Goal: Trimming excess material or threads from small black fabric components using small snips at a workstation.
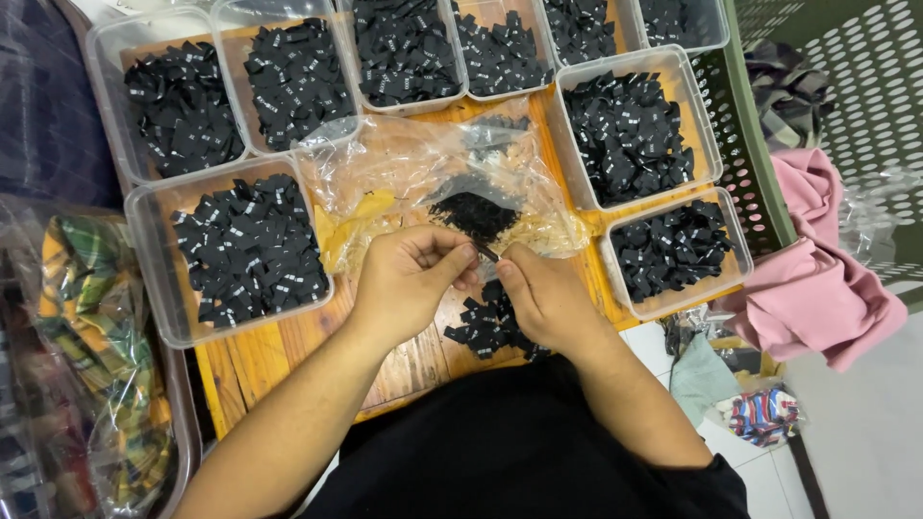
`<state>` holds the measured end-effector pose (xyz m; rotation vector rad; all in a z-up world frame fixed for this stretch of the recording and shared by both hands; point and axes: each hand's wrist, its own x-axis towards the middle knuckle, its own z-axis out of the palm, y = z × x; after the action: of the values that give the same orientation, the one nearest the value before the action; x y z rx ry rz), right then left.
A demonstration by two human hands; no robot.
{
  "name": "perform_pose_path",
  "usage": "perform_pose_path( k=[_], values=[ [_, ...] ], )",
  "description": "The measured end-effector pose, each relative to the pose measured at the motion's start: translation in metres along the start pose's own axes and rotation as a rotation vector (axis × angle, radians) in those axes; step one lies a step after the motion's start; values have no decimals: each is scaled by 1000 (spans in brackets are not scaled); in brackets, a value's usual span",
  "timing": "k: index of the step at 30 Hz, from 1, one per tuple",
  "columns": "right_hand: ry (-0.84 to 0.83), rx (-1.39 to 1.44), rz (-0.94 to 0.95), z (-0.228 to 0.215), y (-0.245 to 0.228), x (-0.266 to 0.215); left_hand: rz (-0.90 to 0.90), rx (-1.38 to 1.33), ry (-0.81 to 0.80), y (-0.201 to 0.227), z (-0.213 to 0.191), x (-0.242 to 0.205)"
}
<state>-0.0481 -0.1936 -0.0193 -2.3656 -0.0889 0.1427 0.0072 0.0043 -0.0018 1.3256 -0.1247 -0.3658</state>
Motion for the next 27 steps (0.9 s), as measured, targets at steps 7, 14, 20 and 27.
perform_pose_path(
  k=[7,14,20,27],
  values=[
    [18,-22,0,0,2,-2,-11,38,7,5,1,-2],
    [23,-12,1,-4,-3,-1,-4,63,-3,4,-1,-1],
    [20,35,-24,-6,5,-2,-17,80,-6,11,-2,-2],
    [-12,-20,-65,-8,5,-1,-26,121,-11,12,0,-3]
  ],
)
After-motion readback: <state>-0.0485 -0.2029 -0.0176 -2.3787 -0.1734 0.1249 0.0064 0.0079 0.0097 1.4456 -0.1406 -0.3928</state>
